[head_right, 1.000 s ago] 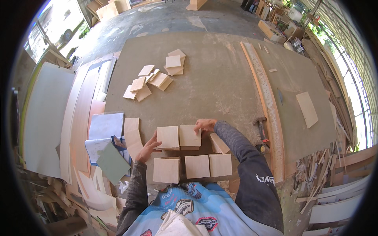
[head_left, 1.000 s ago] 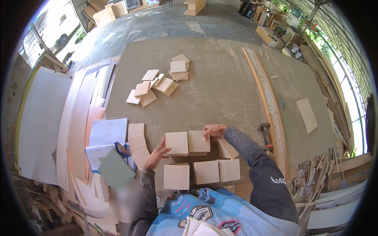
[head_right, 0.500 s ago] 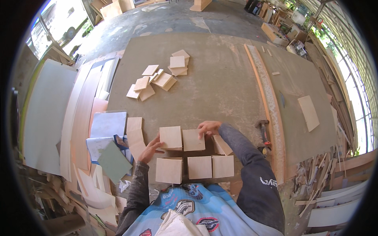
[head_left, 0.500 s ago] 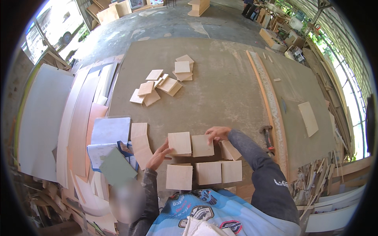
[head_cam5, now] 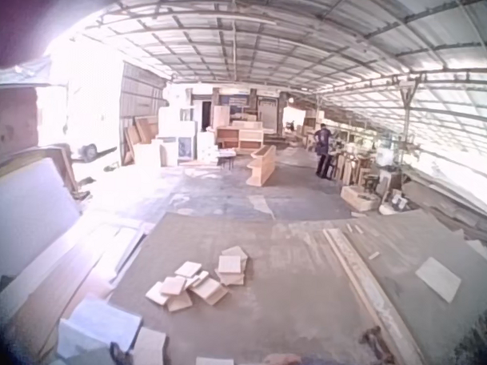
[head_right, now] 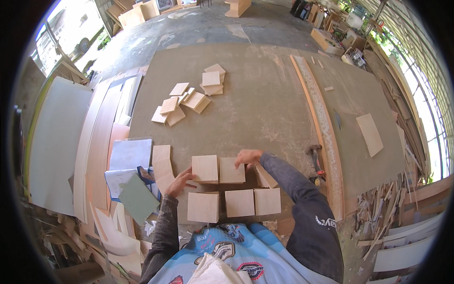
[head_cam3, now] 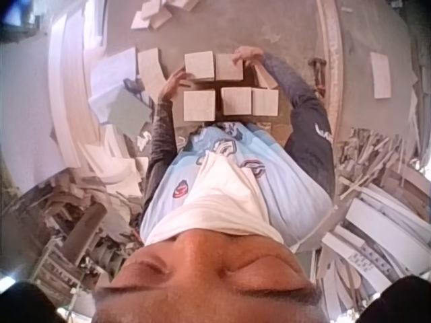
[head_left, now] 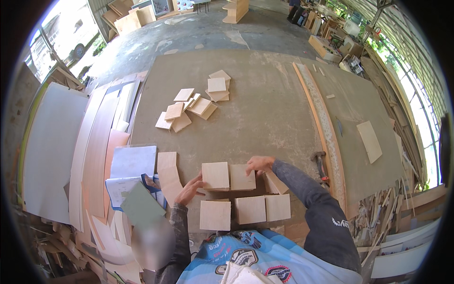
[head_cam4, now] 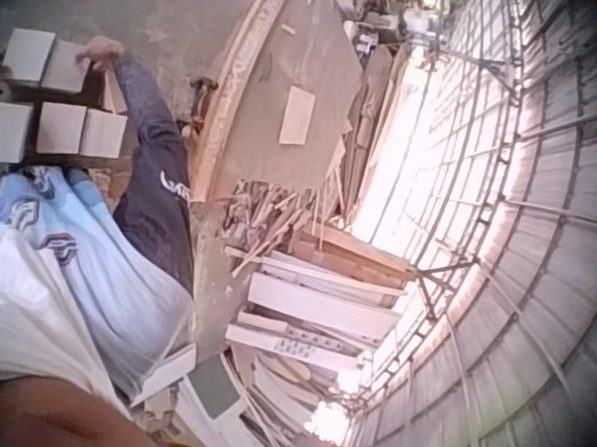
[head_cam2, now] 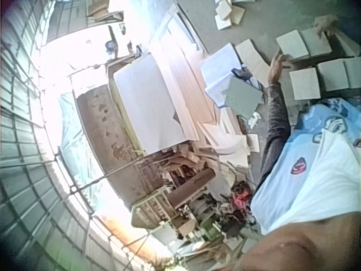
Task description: The person picks up several square wooden blocks from a workbench and stacks them into multiple piles.
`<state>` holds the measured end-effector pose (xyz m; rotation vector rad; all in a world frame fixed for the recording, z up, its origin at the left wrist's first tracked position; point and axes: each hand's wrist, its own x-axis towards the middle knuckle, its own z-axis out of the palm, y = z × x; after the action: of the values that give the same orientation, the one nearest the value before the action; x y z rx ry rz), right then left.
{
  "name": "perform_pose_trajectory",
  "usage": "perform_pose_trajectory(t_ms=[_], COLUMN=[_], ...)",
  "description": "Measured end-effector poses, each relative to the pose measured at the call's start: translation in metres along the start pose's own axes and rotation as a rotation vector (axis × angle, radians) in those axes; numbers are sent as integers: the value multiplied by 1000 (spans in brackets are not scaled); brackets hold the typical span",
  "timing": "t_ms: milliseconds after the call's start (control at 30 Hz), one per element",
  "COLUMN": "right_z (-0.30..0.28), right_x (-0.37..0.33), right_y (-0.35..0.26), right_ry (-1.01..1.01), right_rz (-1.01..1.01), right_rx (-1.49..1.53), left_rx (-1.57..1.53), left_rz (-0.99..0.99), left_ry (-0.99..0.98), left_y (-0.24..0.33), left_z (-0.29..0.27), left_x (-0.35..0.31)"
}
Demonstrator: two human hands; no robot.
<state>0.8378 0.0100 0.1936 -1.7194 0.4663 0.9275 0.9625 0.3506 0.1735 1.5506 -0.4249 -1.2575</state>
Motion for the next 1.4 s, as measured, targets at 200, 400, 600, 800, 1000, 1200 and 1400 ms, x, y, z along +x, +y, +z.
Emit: perform_pose_trajectory(t_ms=[200, 400, 600, 800, 1000, 1200, 1400], right_z=[14, -40, -116, -135, -125, -106, -134], right_x=[6, 54, 129, 200, 260, 268, 281], right_y=[-11, -19, -133, -237, -286, -296, -267], right_ry=[39, 284, 684, 963, 992, 1043, 834], right_rz=[61, -153, -206, -211, -84, 147, 35], right_rx=[-73, -510, -260, -379, -349, -529, 2], left_rx=[21, 130, 476, 445, 486, 625, 430], left_rz=[-10, 144, 261, 157, -149, -140, -298], left_ry=[-34, 406, 1059, 1022, 1037, 1061, 949], left_y=[-9, -10, 1, 70, 112, 105, 112], left_z=[-15, -24, -71, -176, -220, -190, -178], left_x=[8, 4, 1, 69, 161, 215, 209])
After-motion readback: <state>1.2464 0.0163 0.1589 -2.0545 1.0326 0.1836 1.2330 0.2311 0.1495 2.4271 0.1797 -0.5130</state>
